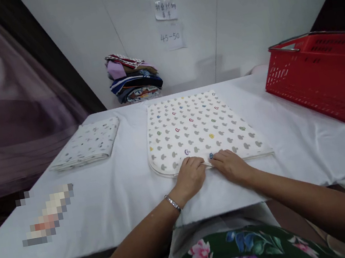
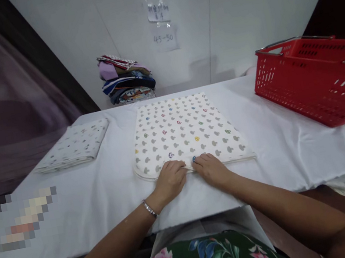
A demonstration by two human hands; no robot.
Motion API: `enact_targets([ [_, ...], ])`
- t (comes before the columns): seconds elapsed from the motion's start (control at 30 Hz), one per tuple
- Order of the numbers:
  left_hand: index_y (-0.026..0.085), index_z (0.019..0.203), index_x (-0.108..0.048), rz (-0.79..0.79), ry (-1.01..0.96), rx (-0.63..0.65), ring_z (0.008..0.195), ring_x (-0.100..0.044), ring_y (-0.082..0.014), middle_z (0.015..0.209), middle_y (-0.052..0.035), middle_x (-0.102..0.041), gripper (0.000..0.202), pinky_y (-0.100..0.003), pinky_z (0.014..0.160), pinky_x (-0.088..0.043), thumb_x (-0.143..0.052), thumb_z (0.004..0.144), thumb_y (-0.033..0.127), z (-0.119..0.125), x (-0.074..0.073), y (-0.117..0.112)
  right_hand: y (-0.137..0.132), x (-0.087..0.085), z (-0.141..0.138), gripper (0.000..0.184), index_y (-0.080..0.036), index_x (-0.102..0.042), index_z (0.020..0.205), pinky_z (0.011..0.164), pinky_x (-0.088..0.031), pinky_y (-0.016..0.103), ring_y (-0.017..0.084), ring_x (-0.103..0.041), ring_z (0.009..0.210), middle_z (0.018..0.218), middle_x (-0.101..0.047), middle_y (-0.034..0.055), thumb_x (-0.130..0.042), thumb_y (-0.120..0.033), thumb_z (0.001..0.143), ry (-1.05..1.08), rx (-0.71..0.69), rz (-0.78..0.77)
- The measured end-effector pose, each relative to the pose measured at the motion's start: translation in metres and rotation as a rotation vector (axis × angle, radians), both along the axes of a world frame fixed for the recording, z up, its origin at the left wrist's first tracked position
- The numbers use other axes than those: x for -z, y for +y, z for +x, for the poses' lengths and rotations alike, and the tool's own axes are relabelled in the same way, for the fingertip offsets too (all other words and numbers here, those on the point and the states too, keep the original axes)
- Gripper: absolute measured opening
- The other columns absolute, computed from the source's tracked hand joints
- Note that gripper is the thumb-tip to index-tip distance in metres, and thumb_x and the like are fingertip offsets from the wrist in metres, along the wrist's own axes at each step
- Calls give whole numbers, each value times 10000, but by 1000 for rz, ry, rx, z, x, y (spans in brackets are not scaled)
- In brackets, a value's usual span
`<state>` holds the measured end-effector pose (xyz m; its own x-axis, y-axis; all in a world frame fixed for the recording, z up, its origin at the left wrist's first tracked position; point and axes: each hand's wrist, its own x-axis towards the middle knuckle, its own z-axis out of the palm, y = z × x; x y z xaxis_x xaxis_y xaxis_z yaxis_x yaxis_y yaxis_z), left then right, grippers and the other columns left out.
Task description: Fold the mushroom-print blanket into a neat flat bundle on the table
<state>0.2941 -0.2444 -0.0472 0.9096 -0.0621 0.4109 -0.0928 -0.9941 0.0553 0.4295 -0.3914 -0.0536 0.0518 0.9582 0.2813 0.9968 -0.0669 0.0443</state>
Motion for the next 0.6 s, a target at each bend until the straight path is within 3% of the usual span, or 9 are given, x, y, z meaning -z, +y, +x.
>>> enact_targets([
  [0.17, 170, 856, -595, -8, 30, -5, 868, -510, -183, 913, -48, -604, 158, -353, 802, -383, -440, 854, 140, 2, 1, 1, 12, 3, -10, 185, -148, -584, 1025, 698, -305, 338, 215, -442, 807, 856, -564, 75, -449, -184, 904, 7, 21, 52],
  [0.4, 172, 861, -553, 31, 105, -34, 831, -515, -170, 828, -34, -586, 171, -354, 794, -375, -385, 889, 149, -1, 6, 0, 22, 7, -12, 208, -154, -603, 842, 649, -303, 311, 181, -448, 711, 771, -556, 60, -406, -140, 904, 71, -41, 54],
  [0.6, 178, 909, -543, 7, 108, -73, 947, -506, -182, 1012, -47, -592, 159, -356, 832, -380, -392, 876, 137, -17, 0, 2, 19, 9, -8, 177, -156, -616, 879, 638, -292, 300, 189, -458, 724, 759, -555, 60, -440, -170, 895, 73, -61, 75],
])
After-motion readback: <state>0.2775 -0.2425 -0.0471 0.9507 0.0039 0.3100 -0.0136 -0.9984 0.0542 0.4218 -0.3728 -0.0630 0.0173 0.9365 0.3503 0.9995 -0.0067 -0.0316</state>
